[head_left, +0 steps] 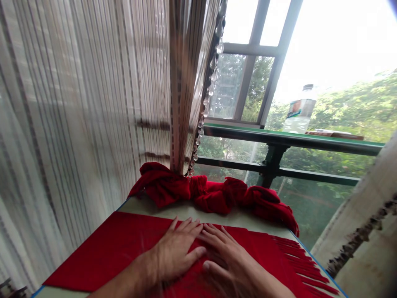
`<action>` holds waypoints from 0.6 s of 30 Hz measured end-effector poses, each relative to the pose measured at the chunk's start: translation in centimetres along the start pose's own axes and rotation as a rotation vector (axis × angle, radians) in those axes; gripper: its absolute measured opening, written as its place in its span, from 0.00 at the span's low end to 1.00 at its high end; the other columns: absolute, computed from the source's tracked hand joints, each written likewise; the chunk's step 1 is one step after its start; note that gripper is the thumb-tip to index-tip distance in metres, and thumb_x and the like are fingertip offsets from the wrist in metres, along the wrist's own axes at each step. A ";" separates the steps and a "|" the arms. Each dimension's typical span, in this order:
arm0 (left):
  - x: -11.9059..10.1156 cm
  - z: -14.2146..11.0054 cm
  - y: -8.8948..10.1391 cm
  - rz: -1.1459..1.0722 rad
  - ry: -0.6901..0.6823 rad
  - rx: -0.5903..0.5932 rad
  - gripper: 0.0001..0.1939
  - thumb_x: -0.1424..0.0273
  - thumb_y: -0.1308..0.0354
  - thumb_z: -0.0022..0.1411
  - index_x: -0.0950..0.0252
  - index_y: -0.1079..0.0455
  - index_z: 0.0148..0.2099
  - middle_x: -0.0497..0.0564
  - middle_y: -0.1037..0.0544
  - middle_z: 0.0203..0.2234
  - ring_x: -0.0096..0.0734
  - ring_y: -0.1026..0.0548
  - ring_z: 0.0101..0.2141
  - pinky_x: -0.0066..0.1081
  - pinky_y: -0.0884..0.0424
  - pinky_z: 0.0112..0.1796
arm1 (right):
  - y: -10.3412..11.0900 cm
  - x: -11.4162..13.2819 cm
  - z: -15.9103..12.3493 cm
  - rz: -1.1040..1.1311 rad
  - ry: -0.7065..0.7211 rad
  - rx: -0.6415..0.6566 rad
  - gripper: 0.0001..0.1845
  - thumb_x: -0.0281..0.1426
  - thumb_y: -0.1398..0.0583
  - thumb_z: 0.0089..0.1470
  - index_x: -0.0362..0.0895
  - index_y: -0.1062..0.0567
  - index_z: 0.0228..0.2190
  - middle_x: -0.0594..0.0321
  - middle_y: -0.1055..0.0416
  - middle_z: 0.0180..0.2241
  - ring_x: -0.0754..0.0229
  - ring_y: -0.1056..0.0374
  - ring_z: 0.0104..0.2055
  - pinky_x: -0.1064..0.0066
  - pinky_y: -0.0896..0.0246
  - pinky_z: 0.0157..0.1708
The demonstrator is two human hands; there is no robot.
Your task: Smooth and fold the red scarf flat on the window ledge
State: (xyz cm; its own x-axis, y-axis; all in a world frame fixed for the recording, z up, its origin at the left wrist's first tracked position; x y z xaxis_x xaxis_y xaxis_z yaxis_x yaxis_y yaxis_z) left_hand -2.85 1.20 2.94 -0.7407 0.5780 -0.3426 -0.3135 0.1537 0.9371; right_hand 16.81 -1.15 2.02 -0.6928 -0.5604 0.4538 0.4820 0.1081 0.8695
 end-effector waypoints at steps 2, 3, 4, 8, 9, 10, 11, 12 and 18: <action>0.5 0.6 -0.1 0.014 0.008 -0.076 0.28 0.60 0.46 0.78 0.62 0.36 0.74 0.55 0.32 0.72 0.48 0.37 0.72 0.54 0.49 0.73 | -0.3 -0.6 0.2 0.030 -0.041 0.021 0.39 0.53 0.41 0.67 0.49 0.35 0.71 0.50 0.41 0.75 0.43 0.49 0.78 0.42 0.55 0.77; 0.7 0.9 -0.2 0.022 0.010 -0.096 0.27 0.61 0.46 0.77 0.62 0.35 0.74 0.55 0.30 0.71 0.47 0.35 0.71 0.52 0.47 0.73 | -0.4 -0.9 0.2 0.034 -0.056 0.023 0.38 0.53 0.42 0.67 0.49 0.35 0.71 0.50 0.41 0.75 0.43 0.50 0.78 0.41 0.56 0.77; 1.0 1.2 -0.4 0.030 0.010 -0.100 0.27 0.61 0.45 0.77 0.62 0.34 0.73 0.56 0.30 0.71 0.46 0.34 0.70 0.51 0.46 0.72 | -0.5 -1.2 0.3 0.027 -0.065 0.019 0.37 0.52 0.42 0.68 0.49 0.33 0.70 0.50 0.40 0.75 0.43 0.49 0.78 0.41 0.56 0.77; 1.8 1.8 -1.2 0.046 0.007 -0.092 0.28 0.62 0.46 0.77 0.62 0.36 0.75 0.57 0.33 0.73 0.49 0.38 0.72 0.54 0.49 0.73 | -0.7 -2.4 0.4 -0.020 -0.120 0.000 0.35 0.53 0.43 0.67 0.50 0.31 0.69 0.52 0.38 0.74 0.42 0.50 0.78 0.41 0.59 0.78; 1.9 1.9 -1.3 0.049 0.009 -0.093 0.28 0.63 0.46 0.77 0.61 0.36 0.75 0.56 0.34 0.73 0.50 0.39 0.72 0.55 0.50 0.73 | -0.7 -2.6 0.4 -0.025 -0.142 -0.010 0.36 0.53 0.43 0.67 0.49 0.32 0.69 0.51 0.39 0.74 0.42 0.50 0.78 0.42 0.59 0.78; 1.9 1.9 -1.4 0.050 0.013 -0.093 0.28 0.62 0.46 0.77 0.61 0.36 0.75 0.56 0.34 0.73 0.50 0.39 0.73 0.55 0.51 0.74 | -0.6 -2.7 0.3 -0.030 -0.164 -0.023 0.38 0.53 0.43 0.67 0.48 0.32 0.70 0.50 0.40 0.75 0.42 0.49 0.78 0.42 0.59 0.78; 2.0 1.9 -1.4 0.049 0.016 -0.091 0.28 0.62 0.46 0.77 0.61 0.36 0.75 0.56 0.34 0.73 0.50 0.39 0.73 0.55 0.51 0.74 | -0.6 -2.9 0.3 -0.033 -0.181 -0.034 0.38 0.53 0.42 0.67 0.47 0.33 0.70 0.49 0.41 0.75 0.42 0.49 0.78 0.43 0.58 0.78; 1.9 1.9 -1.4 0.047 0.019 -0.086 0.28 0.62 0.46 0.77 0.61 0.36 0.74 0.55 0.34 0.73 0.50 0.39 0.73 0.55 0.51 0.74 | -0.6 -2.9 0.3 -0.038 -0.191 -0.043 0.38 0.52 0.43 0.67 0.46 0.33 0.70 0.48 0.41 0.75 0.43 0.49 0.78 0.43 0.59 0.78; 1.5 1.6 -0.7 0.048 0.026 -0.054 0.28 0.62 0.46 0.77 0.57 0.36 0.75 0.53 0.34 0.73 0.48 0.41 0.73 0.54 0.52 0.74 | 0.4 -4.2 0.3 -0.062 -0.226 -0.152 0.28 0.41 0.48 0.71 0.47 0.27 0.66 0.49 0.35 0.72 0.48 0.43 0.76 0.43 0.60 0.78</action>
State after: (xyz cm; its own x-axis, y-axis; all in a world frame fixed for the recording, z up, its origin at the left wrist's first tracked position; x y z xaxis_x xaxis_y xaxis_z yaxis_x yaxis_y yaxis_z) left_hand -2.74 3.22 1.86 -0.7706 0.5623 -0.3000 -0.3087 0.0826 0.9476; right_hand 19.79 1.51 0.52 -0.8175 -0.3627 0.4474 0.4981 -0.0551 0.8654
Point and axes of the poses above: each hand's wrist, its own z-axis towards the middle knuckle, its own y-axis out of the back of the hand, x = y × z, the point moved 3 cm from there along z, towards the middle knuckle
